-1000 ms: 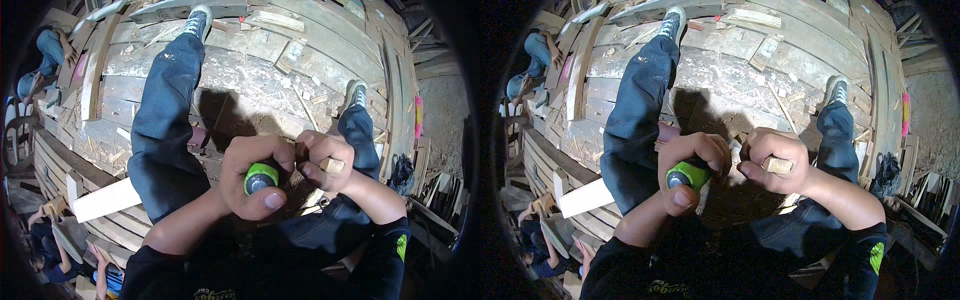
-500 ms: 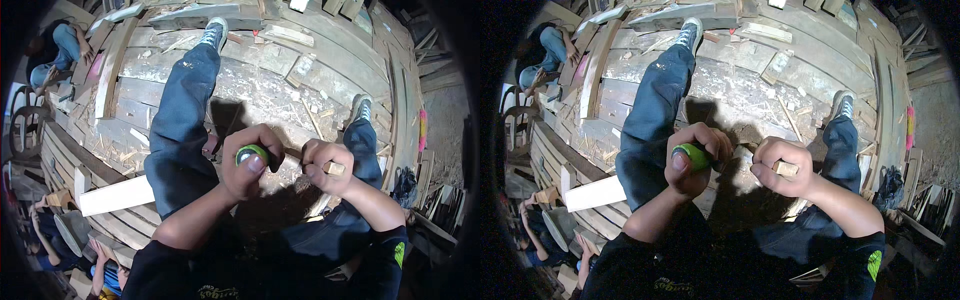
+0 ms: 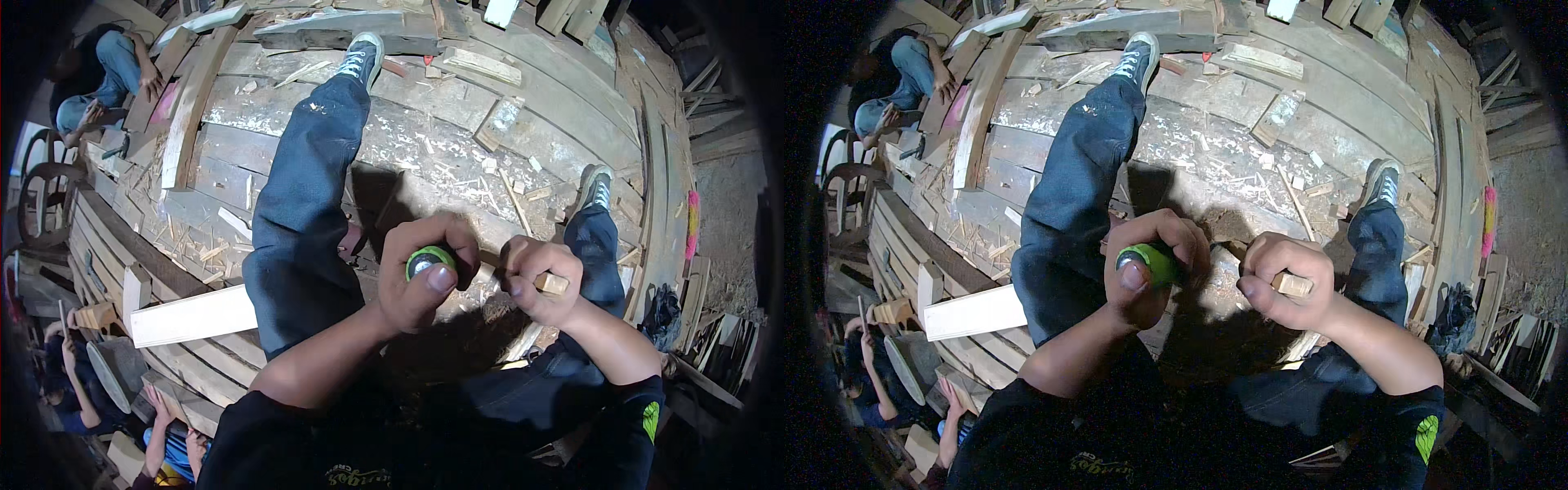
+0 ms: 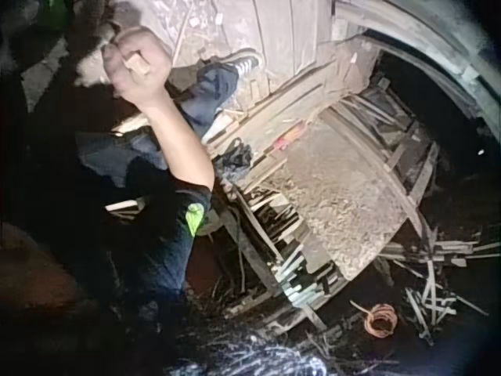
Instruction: The person carves a small piece of wood using a hand chisel while holding the piece in their other hand.
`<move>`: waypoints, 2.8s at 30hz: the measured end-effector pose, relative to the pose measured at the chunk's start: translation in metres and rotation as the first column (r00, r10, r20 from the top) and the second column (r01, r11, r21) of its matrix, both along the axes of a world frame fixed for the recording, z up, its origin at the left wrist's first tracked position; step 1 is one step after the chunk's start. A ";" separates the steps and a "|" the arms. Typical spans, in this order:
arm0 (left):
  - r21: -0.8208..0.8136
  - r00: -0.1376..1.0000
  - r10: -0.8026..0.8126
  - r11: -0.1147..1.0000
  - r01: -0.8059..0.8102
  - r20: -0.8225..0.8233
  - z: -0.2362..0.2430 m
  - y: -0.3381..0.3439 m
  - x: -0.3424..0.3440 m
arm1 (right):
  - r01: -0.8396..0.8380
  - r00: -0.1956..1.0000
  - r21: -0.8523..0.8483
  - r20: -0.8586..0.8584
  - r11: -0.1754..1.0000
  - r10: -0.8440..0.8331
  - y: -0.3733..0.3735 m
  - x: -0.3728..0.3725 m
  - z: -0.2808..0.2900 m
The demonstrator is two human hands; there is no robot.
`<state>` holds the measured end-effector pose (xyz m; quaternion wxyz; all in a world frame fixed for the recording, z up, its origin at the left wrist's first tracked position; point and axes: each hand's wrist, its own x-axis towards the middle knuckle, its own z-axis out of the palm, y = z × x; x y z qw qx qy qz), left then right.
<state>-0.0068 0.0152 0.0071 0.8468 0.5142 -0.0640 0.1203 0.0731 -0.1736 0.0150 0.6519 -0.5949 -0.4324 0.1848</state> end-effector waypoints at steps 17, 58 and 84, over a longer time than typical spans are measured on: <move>0.018 1.000 0.007 1.000 -0.007 -0.013 -0.001 0.000 0.000 | 0.007 1.000 -0.003 0.005 1.000 -0.007 -0.001 0.000 0.000; 0.018 0.999 0.003 1.000 -0.003 -0.035 0.001 0.001 -0.001 | 0.015 1.000 -0.002 -0.002 1.000 -0.015 0.001 0.001 0.002; 0.030 0.999 0.009 1.000 -0.007 -0.050 0.007 0.000 0.000 | -0.001 1.000 0.003 0.000 1.000 0.001 0.000 0.001 0.001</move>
